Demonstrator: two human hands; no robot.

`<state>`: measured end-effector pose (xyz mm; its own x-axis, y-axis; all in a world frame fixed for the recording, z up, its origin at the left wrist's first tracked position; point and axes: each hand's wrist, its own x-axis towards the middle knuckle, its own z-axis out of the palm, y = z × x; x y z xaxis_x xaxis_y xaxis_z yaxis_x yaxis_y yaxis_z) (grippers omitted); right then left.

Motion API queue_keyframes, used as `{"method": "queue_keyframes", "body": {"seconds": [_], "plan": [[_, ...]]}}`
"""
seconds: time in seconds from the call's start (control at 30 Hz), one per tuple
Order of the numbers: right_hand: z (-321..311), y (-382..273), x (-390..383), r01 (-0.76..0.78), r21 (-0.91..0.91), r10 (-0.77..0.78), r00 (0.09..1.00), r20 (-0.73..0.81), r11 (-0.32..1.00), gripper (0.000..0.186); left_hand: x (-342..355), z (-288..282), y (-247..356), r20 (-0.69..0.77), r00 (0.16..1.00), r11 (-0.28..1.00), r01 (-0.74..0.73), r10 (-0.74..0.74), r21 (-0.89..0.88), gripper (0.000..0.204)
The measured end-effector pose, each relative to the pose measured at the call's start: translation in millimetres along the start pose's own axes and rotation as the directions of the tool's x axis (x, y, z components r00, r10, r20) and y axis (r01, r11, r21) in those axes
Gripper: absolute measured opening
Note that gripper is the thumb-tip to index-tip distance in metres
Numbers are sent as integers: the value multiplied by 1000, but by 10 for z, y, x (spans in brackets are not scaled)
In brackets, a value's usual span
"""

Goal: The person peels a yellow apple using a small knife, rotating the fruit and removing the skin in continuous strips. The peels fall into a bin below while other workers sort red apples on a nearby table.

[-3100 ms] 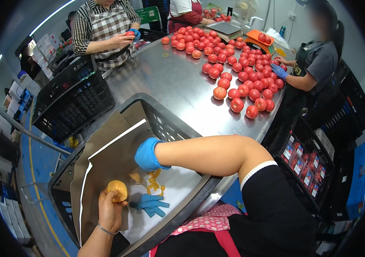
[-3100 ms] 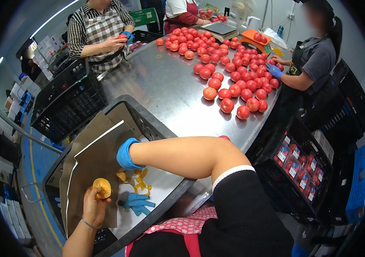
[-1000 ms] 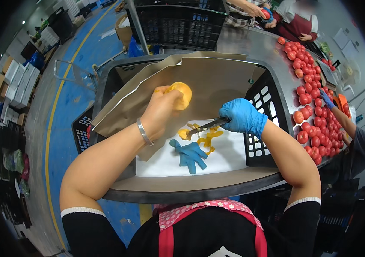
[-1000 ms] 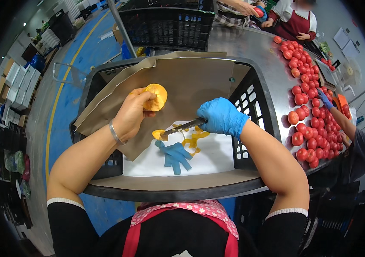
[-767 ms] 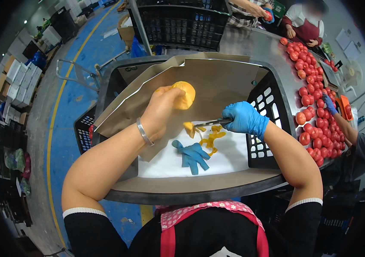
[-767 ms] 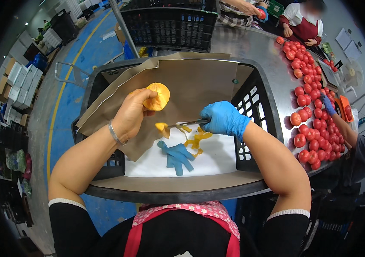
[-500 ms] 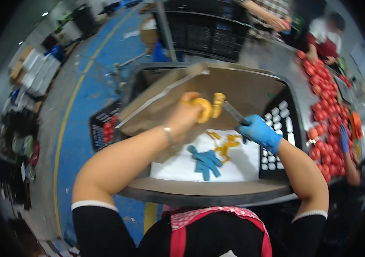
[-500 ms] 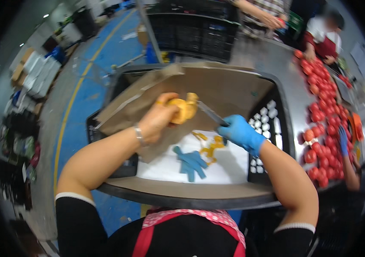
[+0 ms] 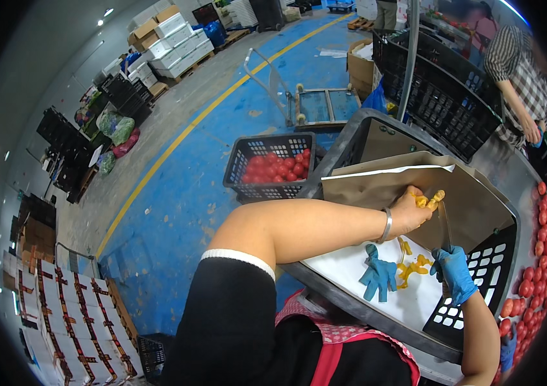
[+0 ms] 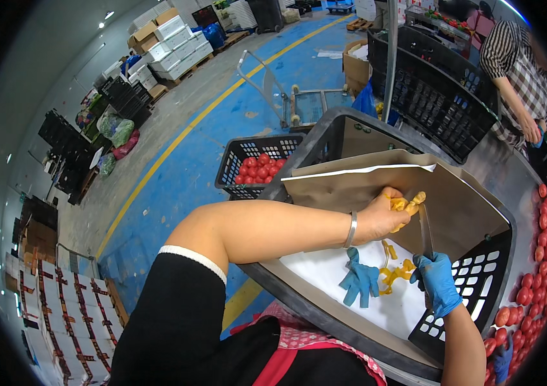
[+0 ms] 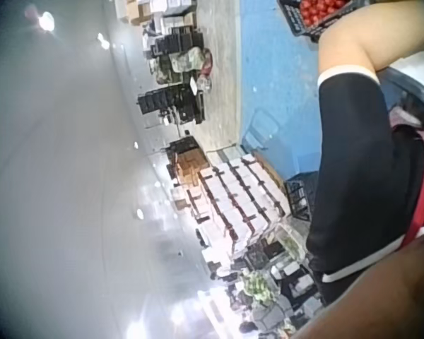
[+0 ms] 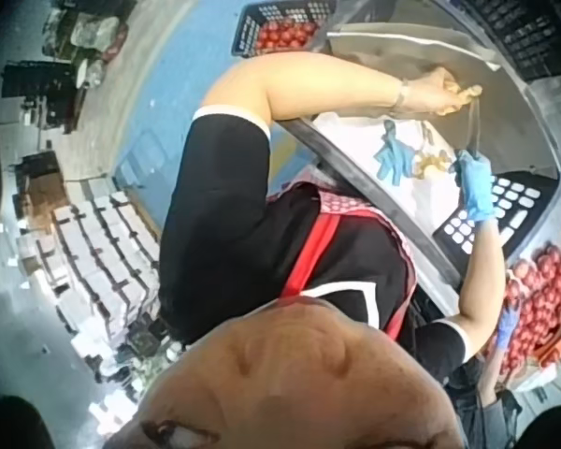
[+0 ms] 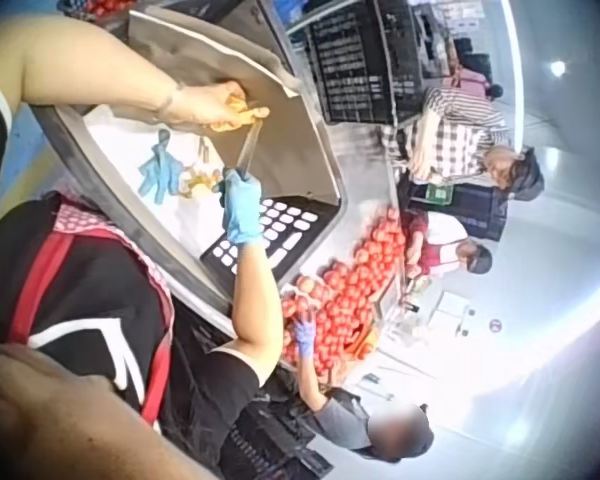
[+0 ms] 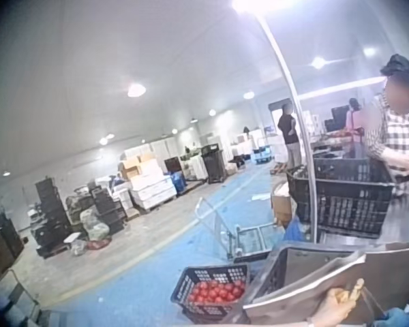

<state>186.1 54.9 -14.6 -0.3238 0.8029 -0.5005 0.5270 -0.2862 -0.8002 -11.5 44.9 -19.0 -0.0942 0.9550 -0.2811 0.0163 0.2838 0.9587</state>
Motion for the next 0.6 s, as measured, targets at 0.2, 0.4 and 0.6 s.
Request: {"method": "queue_keyframes", "body": {"seconds": [0.2,0.4,0.6], "plan": [[18,-31,-46,-22,-98,29,997,70,995,23,-31,40,-59,-131,990,982,-29,54,188,42],[-23,-149,-79,-65,-174,81,993,89,983,24,-2,8,-90,-120,992,979,-7,32,203,41],[-202,-300,-150,-93,-272,133,982,133,958,28,-49,14,-49,-157,985,973,-37,74,227,35]]}}
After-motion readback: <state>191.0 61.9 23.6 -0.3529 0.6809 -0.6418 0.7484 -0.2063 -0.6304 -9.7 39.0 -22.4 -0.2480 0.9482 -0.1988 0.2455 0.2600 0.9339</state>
